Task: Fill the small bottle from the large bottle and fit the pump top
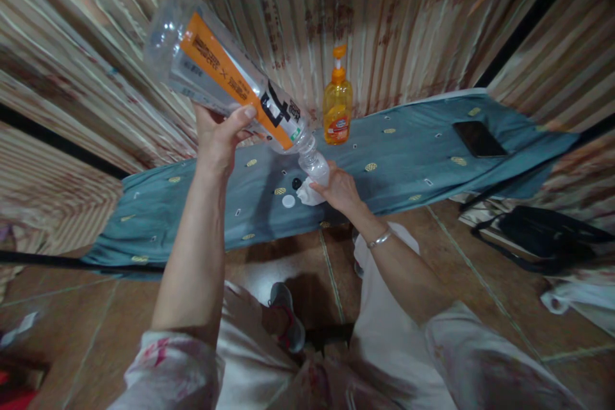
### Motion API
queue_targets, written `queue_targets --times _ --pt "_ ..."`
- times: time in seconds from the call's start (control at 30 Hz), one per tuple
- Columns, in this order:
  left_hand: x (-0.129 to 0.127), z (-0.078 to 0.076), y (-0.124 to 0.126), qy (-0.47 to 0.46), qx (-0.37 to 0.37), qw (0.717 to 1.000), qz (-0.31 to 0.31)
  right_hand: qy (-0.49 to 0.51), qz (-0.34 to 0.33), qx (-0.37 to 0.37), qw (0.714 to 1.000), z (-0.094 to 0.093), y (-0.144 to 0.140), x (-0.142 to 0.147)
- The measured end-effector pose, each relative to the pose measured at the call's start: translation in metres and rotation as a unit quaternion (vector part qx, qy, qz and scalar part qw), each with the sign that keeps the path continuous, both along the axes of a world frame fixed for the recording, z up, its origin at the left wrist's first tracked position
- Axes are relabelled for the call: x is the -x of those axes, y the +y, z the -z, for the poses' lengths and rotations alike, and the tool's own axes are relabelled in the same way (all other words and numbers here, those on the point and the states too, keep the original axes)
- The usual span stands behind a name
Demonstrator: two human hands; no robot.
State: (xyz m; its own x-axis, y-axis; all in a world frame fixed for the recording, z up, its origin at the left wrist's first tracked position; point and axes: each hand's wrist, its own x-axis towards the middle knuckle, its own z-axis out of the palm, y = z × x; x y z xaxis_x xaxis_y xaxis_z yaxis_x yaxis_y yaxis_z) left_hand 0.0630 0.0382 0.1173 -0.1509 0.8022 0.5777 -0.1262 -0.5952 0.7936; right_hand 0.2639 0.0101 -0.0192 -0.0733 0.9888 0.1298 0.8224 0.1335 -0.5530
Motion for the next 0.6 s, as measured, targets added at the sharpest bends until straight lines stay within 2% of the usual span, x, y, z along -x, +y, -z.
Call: queue_targets --times 0.47,0.6 --pt "-0.0001 -0.0017 0.0040 0.026 0.000 1.000 -0.014 -0.003 -0.001 0.004 1.000 0.0002 0.0001 -0.0003" --pt "-0.0036 -0.0031 0.0004 0.009 -0.006 1.000 -0.010 0.002 -0.001 -0.001 1.000 0.0015 0.0005 -0.0005"
